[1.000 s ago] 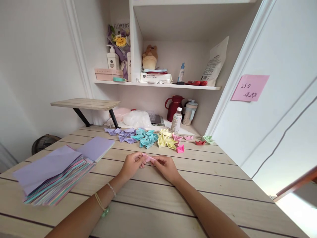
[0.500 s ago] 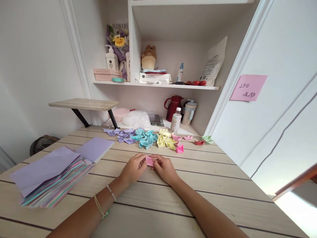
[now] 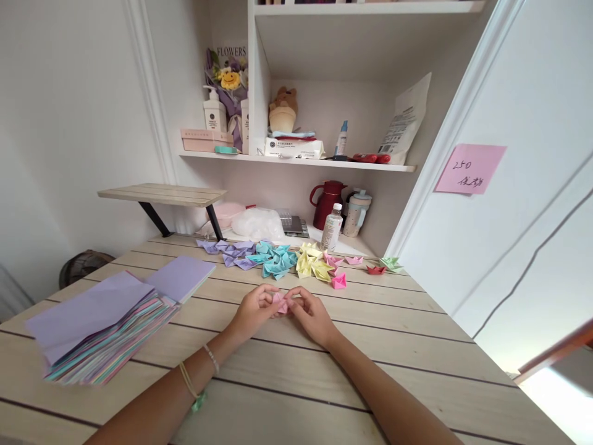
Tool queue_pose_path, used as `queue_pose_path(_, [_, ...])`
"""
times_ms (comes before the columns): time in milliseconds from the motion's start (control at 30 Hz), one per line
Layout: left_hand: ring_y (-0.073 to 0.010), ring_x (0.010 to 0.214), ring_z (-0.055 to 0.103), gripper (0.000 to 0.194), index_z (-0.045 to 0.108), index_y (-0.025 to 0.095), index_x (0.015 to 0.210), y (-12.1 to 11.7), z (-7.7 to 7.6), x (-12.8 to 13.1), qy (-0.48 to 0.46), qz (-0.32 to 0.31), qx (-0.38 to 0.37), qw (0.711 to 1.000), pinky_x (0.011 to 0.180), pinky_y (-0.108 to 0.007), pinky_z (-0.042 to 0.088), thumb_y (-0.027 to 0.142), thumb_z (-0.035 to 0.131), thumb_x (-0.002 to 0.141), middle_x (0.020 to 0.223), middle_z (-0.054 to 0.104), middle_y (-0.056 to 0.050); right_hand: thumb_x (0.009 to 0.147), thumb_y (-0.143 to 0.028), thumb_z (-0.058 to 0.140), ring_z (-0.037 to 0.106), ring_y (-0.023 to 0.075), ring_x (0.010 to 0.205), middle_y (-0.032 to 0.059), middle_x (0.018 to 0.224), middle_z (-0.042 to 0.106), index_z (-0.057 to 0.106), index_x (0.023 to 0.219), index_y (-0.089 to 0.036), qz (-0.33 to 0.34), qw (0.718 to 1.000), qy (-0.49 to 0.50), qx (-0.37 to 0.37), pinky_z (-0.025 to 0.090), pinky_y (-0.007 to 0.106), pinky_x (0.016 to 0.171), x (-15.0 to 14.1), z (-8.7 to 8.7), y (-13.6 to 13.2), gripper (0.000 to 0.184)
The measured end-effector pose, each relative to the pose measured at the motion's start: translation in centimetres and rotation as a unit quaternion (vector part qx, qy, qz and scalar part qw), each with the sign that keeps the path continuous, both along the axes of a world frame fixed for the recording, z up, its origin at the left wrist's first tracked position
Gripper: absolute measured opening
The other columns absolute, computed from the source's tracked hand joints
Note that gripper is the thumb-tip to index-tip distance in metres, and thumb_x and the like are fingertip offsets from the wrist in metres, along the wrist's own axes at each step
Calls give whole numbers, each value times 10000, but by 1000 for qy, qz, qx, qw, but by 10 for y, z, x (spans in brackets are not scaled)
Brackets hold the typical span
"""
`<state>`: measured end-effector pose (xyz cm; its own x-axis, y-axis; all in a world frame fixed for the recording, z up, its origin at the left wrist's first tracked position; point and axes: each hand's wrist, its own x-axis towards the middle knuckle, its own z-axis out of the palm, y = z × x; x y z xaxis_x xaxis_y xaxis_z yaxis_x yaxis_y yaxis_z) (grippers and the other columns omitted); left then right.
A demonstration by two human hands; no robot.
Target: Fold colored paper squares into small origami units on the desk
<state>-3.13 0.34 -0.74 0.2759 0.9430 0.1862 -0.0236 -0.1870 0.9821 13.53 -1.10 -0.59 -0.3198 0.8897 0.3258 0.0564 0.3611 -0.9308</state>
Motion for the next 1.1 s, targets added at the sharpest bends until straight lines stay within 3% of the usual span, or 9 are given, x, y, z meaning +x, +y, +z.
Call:
queue_pose_path(200, [-135,553,609,301,592,115,800,3,-1,-1,-6,42,3,999,548,-237,489,294,727,599,598,642,-25,671,-364,675,641,164,639,-23,639,632,453,1043,-204,15,998,40,-48,484,277,622,-2,-5,4,462])
queue_pose_path(367, [-176,687,643,321,642,103,828,0,5,0,-11,25,11,1000,661,-285,511,298,735,591,760,697,-89,683,-415,654,649,175,617,-22,609,633,485,975,-194,-13,997,49,-64,493,289,613,-1,-7,7,403])
queue_pose_path(500, [-192,748,626,226,693,149,793,-7,15,-1,65,24,106,992,702,-294,496,350,627,714,768,692,-76,738,-432,596,638,181,685,31,705,666,576,898,-183,-58,998,9,-3,498,297,641,0,-2,4,296])
queue_pose_path(633, [-179,747,591,212,719,215,798,-10,20,-4,154,58,219,962,668,-262,471,348,555,777,755,660,-56,774,-400,567,611,181,717,70,847,669,649,889,-198,-135,985,-55,93,496,306,648,0,1,1,247])
queue_pose_path(767, [-176,750,578,224,714,230,875,-10,19,-5,160,73,240,955,682,-269,469,343,541,789,772,637,-54,782,-352,559,591,178,709,76,859,657,674,910,-212,-159,970,-94,158,492,303,636,1,-1,1,223])
queue_pose_path(1000, [-167,765,578,198,712,260,858,-10,21,-5,191,68,269,942,736,-284,467,316,532,800,789,620,-41,737,-299,605,580,177,632,57,746,661,699,788,-225,-191,959,-114,178,472,295,604,1,-5,3,130])
queue_pose_path(1100, [-173,740,593,173,708,230,828,-9,18,-4,179,90,245,949,701,-289,496,328,583,759,798,627,-49,744,-264,594,590,183,657,53,750,671,701,795,-229,-185,954,-132,194,468,293,616,2,-5,2,123])
